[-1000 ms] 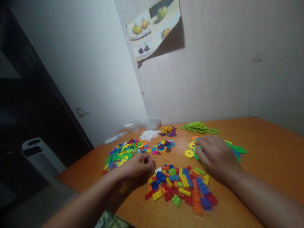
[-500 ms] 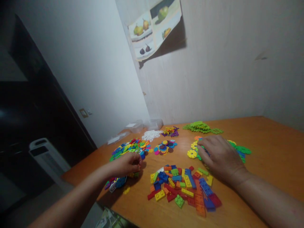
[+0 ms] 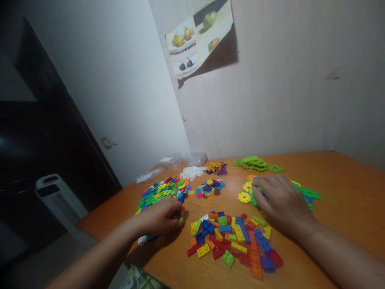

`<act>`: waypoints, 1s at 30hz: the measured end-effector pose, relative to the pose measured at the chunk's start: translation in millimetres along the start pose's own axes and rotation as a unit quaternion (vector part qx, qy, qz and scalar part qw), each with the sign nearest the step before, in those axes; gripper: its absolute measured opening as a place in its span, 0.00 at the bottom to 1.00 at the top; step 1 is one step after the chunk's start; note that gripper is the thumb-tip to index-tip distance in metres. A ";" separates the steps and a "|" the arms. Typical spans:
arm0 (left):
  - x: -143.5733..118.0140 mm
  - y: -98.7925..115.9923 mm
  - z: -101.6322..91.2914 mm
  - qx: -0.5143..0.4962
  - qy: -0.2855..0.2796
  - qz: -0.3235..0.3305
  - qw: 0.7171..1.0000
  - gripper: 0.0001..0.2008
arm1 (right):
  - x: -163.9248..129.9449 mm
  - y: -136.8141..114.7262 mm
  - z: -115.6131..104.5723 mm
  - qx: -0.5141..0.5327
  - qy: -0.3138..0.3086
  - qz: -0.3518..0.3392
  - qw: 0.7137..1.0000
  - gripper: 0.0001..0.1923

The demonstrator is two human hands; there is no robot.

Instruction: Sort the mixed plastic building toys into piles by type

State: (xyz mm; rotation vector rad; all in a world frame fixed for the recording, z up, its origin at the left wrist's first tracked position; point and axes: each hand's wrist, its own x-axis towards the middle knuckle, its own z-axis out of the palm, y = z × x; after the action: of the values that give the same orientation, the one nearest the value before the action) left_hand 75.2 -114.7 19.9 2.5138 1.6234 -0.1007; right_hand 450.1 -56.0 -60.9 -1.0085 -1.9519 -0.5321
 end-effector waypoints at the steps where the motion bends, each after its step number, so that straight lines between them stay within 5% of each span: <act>1: 0.5 4.8 -1.4 -0.034 0.004 0.006 0.999 0.10 | 0.0 0.0 -0.1 -0.001 -0.002 0.001 1.000 0.09; 6: 6.2 29.6 -2.7 -0.151 -0.005 0.057 0.987 0.09 | 0.8 -1.6 -2.6 -0.003 -0.012 0.005 1.000 0.11; 19: 23.7 45.8 4.6 -0.188 -0.007 0.068 0.980 0.08 | 0.6 -0.9 -2.9 -0.004 -0.022 0.016 1.000 0.11; 25: 11.4 28.5 -2.9 -0.190 0.034 0.076 0.978 0.06 | 0.6 -1.5 -3.3 -0.003 -0.018 0.010 1.000 0.10; 30: -8.8 -4.9 -12.0 -0.120 0.076 0.007 0.990 0.06 | -0.7 -0.7 -2.3 -0.002 -0.013 0.006 1.000 0.10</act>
State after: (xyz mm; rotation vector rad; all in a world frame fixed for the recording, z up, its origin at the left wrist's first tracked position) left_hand 66.8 -118.7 32.5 2.3966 1.5648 0.2766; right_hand 450.9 -58.3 -60.2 -1.0321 -1.9671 -0.5185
